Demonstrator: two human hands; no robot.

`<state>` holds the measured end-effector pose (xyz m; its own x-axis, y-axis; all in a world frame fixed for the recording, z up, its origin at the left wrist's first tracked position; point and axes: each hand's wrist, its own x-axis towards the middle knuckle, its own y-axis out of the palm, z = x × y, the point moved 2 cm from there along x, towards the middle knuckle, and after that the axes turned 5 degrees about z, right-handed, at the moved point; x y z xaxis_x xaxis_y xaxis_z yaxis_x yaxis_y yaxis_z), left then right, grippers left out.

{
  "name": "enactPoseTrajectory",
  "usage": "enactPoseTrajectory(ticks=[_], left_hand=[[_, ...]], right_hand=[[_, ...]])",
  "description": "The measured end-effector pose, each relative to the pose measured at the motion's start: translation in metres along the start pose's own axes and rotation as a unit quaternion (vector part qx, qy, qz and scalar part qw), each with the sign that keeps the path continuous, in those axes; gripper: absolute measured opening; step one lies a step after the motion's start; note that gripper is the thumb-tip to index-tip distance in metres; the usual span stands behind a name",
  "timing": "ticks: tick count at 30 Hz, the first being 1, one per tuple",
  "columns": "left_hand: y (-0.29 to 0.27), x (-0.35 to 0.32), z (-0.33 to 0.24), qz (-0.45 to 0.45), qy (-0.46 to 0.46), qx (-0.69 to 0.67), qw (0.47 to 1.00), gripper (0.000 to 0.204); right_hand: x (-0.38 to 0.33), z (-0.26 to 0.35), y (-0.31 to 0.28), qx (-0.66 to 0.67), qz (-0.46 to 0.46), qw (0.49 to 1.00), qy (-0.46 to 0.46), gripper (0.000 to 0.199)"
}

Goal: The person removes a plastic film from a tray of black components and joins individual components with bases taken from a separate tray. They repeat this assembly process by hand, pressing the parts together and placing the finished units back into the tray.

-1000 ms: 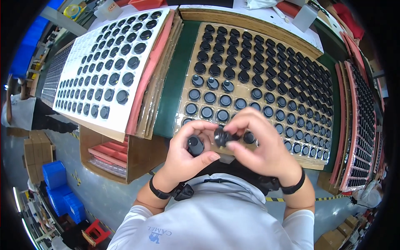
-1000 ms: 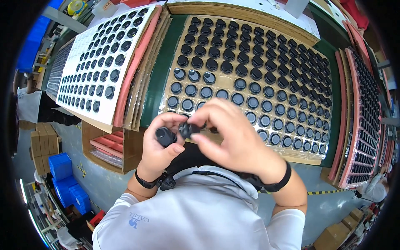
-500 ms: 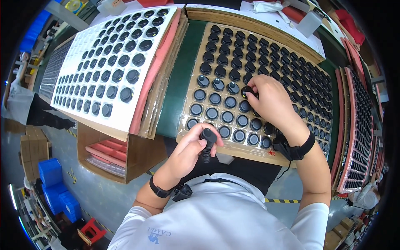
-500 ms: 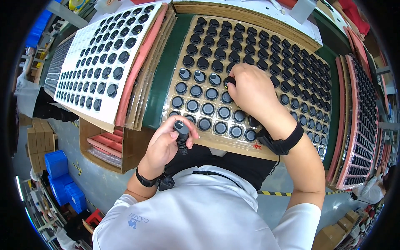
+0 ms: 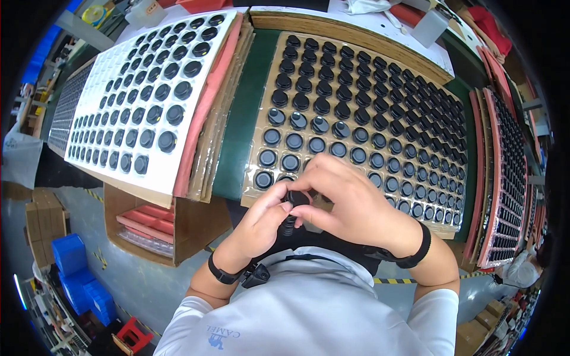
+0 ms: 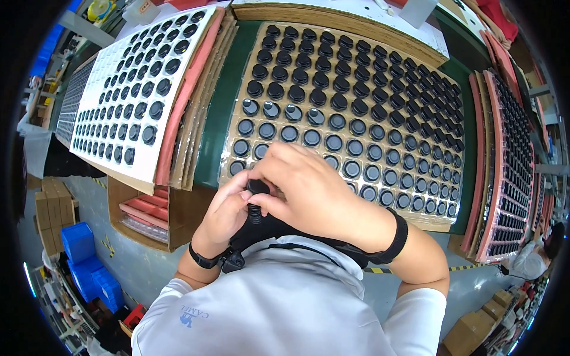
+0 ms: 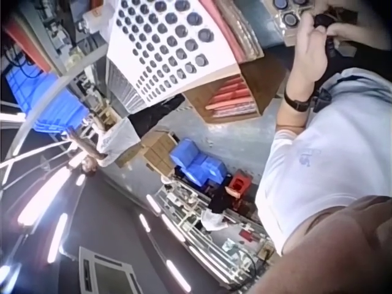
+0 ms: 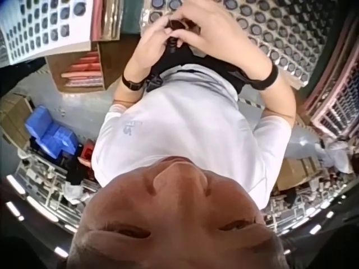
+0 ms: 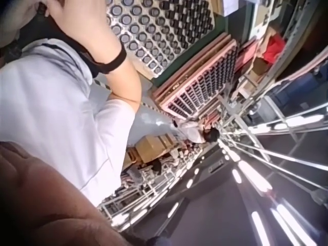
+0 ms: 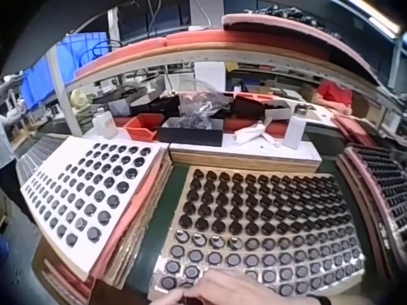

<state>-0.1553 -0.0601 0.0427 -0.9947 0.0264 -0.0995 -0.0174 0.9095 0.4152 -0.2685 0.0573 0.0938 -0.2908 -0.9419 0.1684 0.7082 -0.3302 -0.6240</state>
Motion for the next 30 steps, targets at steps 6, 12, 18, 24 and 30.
enactPoseTrajectory(ticks=[6,12,18,24,30], left_hand=[[-0.005,0.002,0.004,0.039,0.000,0.003,0.999,0.029],[-0.007,-0.004,-0.001,0.033,0.006,-0.029,0.999,0.024],[-0.004,-0.004,-0.007,-0.048,0.106,0.145,0.983,0.017],[-0.007,-0.010,-0.008,-0.071,0.153,0.223,0.960,0.021],[0.015,-0.005,-0.022,-0.100,0.188,0.266,0.940,0.031]], right_hand=[[-0.010,-0.010,-0.011,0.099,0.003,0.994,0.045,0.025],[-0.014,-0.048,-0.048,-0.206,-0.077,0.966,0.133,0.023],[-0.015,-0.069,-0.052,-0.371,-0.096,0.917,0.109,0.021],[-0.016,-0.039,-0.047,-0.215,-0.098,0.963,0.127,0.020],[-0.034,0.002,-0.015,0.120,-0.063,0.987,0.087,0.022]])
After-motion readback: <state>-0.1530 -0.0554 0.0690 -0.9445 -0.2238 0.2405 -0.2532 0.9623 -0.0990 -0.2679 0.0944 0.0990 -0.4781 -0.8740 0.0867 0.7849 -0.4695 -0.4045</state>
